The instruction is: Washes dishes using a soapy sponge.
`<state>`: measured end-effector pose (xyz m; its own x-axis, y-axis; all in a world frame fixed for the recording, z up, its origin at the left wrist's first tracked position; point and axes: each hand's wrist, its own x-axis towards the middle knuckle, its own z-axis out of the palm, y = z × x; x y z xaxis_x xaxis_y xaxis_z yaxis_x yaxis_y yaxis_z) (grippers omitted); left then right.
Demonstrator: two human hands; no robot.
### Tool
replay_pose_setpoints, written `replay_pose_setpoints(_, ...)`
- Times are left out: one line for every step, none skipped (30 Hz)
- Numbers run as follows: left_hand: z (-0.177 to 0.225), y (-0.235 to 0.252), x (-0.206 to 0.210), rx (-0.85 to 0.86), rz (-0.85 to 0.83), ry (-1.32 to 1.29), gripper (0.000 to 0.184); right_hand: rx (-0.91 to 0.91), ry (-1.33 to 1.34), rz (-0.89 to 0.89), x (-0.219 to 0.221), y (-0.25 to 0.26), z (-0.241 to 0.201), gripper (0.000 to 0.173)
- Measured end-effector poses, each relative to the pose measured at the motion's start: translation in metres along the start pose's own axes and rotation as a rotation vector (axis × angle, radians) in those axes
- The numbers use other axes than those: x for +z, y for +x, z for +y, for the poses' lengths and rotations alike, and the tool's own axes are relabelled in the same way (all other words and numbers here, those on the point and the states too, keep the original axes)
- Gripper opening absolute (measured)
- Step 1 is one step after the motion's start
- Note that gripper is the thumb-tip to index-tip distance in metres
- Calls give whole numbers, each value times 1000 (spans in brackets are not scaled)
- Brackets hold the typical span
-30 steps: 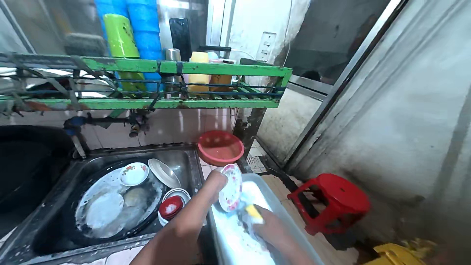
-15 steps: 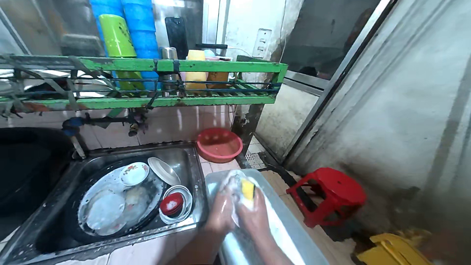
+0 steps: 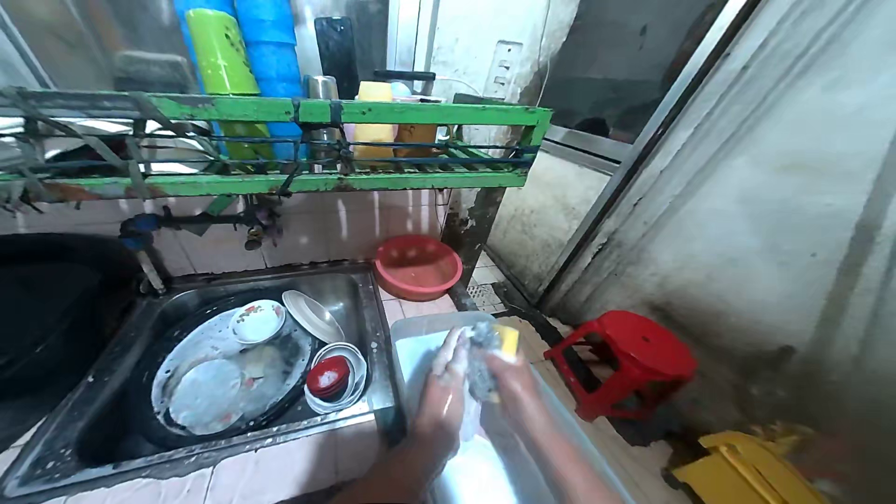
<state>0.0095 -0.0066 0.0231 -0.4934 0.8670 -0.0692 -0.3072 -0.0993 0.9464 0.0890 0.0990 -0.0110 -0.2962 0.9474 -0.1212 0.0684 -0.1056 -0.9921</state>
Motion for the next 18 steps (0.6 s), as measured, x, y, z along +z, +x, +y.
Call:
replay_pose_setpoints(-2, 0, -2, 54, -12, 52, 46, 31, 129, 22, -6, 9, -4, 50)
replay_pose_setpoints(-3, 1, -6, 82, 24, 100, 47, 17, 222, 41, -10, 13, -12, 44)
replay_pose_setpoints(-3, 3, -10, 57, 99, 127, 48, -38, 284, 58, -14, 14, -20, 42)
replay_pose_setpoints(-2, 6, -15, -26, 159, 106, 52, -106, 333, 60, -18, 12, -27, 41)
replay_pose_setpoints(-2, 12, -23, -155, 187, 39, 57, -163, 389, 44, -23, 9, -34, 36)
replay_pose_setpoints(-2, 19, -30, -304, 204, -65, 61, -200, 445, 3, -28, 6, -40, 30)
replay_pose_setpoints(0, 24, -36, -420, 191, -199, 61, -214, 483, -66, -34, 2, -43, 27)
replay_pose_setpoints(4, 26, -41, -484, 173, -337, 54, -197, 498, -156, -42, -1, -43, 28)
replay_pose_setpoints(10, 26, -42, -489, 202, -457, 43, -154, 486, -242, -50, -2, -40, 33)
replay_pose_setpoints(17, 26, -42, -457, 258, -538, 31, -100, 446, -294, -56, -2, -35, 36)
replay_pose_setpoints(22, 25, -40, -421, 302, -560, 25, -54, 370, -280, -58, 0, -28, 36)
replay_pose_setpoints(24, 24, -36, -395, 302, -552, 27, -17, 247, -195, -57, 2, -22, 36)
replay_pose_setpoints(24, 21, -31, -391, 258, -492, 31, 16, 97, -92, -53, 5, -16, 42)
replay_pose_setpoints(22, 16, -24, -411, 186, -381, 34, 46, -55, -3, -47, 7, -14, 51)
replay_pose_setpoints(19, 11, -17, -434, 100, -235, 37, 56, -183, 41, -39, 4, -15, 60)
replay_pose_setpoints(15, 6, -11, -459, -2, -70, 42, 26, -284, 35, -30, -5, -18, 67)
replay_pose_setpoints(11, 2, -6, -489, -96, 60, 45, -37, -357, -14, -22, -20, -23, 72)
replay_pose_setpoints(6, -1, -2, -506, -158, 128, 42, -144, -417, -71, -14, -35, -26, 73)
